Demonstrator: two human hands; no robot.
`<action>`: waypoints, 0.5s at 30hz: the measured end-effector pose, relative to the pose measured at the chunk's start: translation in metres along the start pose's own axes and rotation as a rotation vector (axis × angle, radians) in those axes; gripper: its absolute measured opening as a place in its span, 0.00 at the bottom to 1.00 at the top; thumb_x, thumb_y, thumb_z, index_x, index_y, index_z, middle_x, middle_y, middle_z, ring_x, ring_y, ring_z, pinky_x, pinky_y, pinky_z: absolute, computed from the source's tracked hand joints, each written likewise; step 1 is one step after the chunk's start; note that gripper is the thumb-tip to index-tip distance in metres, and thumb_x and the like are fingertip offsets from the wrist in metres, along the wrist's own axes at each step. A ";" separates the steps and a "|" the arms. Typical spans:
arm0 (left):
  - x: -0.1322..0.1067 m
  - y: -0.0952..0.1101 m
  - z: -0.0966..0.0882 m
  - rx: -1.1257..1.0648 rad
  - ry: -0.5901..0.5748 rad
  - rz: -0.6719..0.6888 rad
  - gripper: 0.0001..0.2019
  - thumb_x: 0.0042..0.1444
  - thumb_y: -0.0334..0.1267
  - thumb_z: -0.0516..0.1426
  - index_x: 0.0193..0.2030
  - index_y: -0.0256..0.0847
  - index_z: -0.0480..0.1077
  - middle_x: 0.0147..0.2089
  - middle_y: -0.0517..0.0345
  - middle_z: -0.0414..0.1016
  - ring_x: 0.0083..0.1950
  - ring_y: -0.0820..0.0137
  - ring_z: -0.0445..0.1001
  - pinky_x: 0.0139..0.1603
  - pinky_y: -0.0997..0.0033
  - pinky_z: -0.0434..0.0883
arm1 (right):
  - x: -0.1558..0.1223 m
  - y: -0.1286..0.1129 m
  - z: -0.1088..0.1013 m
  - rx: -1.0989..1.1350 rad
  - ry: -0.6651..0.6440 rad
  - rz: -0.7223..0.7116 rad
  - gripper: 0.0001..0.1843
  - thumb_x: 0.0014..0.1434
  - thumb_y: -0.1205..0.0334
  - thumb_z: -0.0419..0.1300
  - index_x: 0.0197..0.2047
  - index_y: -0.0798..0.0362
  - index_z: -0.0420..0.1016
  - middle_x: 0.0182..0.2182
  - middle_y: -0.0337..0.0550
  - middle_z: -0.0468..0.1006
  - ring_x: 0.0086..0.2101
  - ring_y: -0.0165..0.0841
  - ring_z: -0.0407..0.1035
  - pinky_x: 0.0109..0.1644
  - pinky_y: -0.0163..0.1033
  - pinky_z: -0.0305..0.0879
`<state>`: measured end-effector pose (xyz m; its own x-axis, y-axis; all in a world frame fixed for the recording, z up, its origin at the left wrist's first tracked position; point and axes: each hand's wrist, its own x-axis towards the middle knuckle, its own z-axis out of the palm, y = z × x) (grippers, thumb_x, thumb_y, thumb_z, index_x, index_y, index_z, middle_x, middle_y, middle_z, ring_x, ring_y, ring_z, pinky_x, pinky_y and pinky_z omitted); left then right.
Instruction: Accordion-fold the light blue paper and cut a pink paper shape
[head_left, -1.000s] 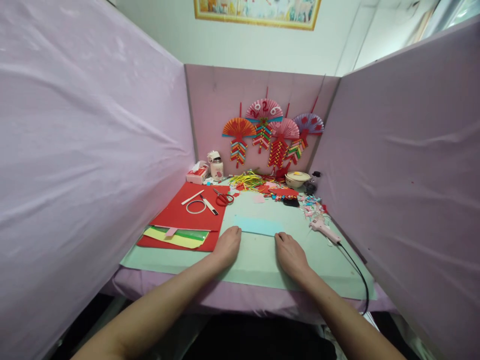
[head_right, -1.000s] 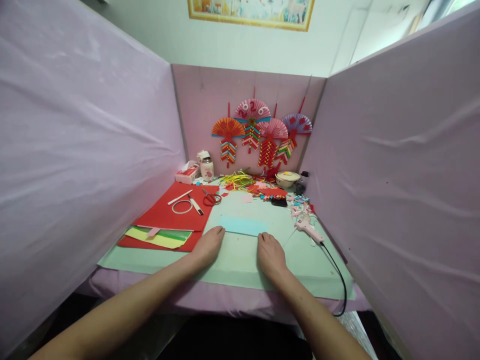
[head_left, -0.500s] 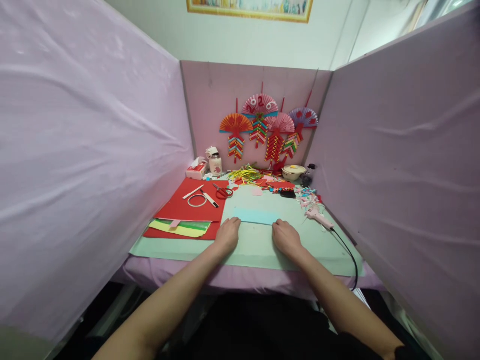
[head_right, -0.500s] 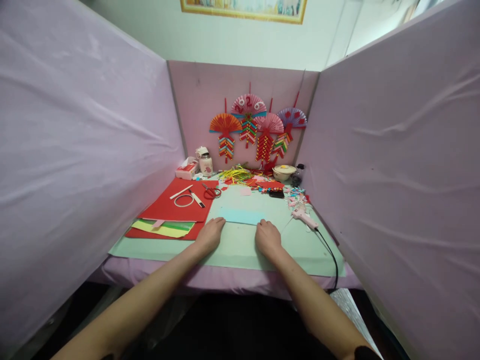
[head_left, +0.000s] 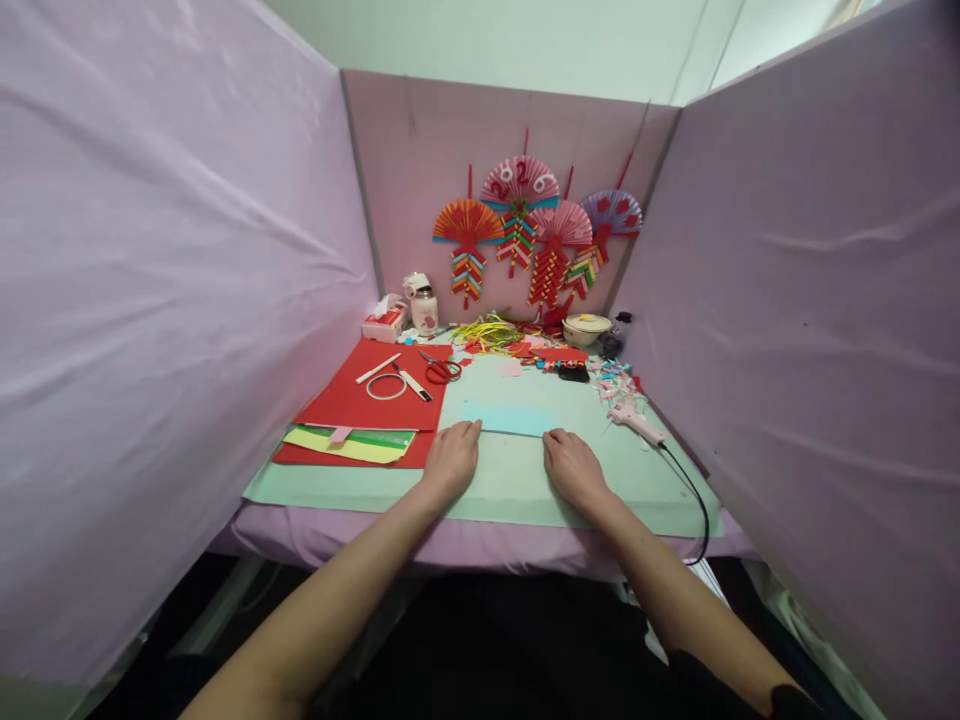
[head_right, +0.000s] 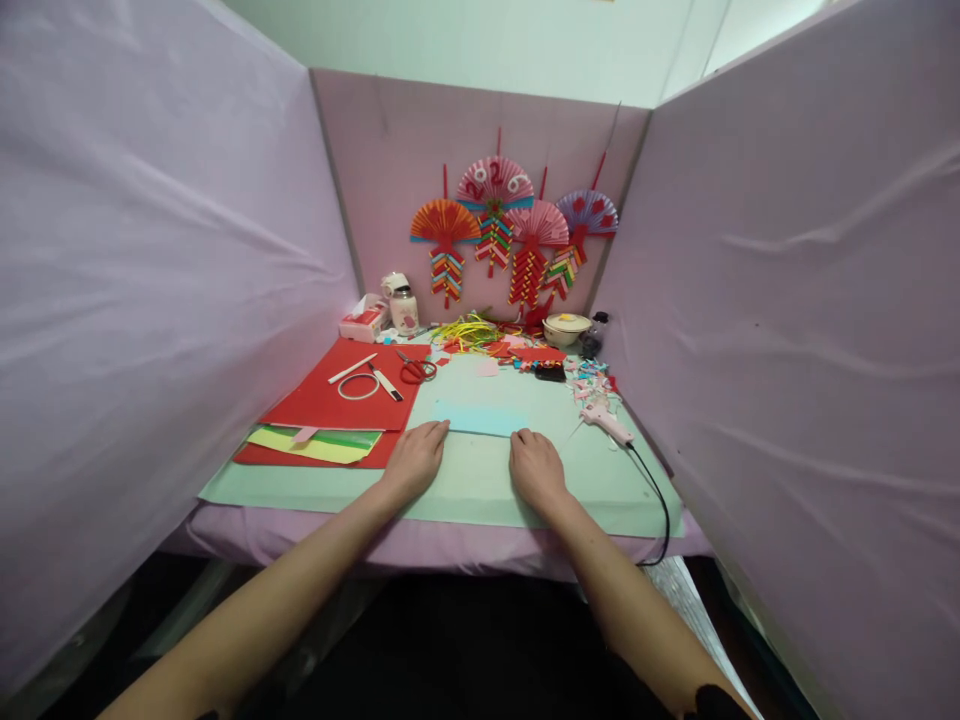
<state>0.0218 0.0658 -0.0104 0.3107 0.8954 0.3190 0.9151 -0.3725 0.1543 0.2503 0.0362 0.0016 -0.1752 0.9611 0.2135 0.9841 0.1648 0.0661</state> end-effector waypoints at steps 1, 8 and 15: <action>0.000 0.000 -0.001 -0.001 -0.008 0.003 0.20 0.66 0.34 0.47 0.64 0.43 0.63 0.59 0.49 0.70 0.58 0.62 0.68 0.59 0.60 0.61 | 0.000 0.001 0.000 0.005 0.004 -0.002 0.17 0.68 0.67 0.45 0.50 0.56 0.72 0.47 0.50 0.74 0.45 0.38 0.67 0.48 0.39 0.55; 0.019 0.007 -0.014 0.056 -0.109 0.038 0.14 0.66 0.44 0.50 0.48 0.43 0.74 0.48 0.48 0.71 0.51 0.57 0.69 0.53 0.52 0.63 | 0.022 0.017 -0.019 0.037 -0.137 -0.122 0.16 0.67 0.64 0.48 0.40 0.56 0.77 0.41 0.50 0.77 0.39 0.38 0.68 0.48 0.41 0.55; 0.035 0.007 -0.018 -0.015 -0.182 0.143 0.10 0.63 0.38 0.53 0.39 0.36 0.73 0.44 0.46 0.71 0.49 0.59 0.68 0.50 0.60 0.68 | 0.063 0.001 -0.029 0.177 -0.137 -0.354 0.12 0.67 0.61 0.51 0.46 0.53 0.75 0.42 0.47 0.75 0.41 0.36 0.66 0.41 0.37 0.55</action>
<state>0.0348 0.0903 0.0187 0.4798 0.8617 0.1650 0.8547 -0.5015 0.1340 0.2390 0.0902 0.0438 -0.5096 0.8571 0.0755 0.8558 0.5140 -0.0586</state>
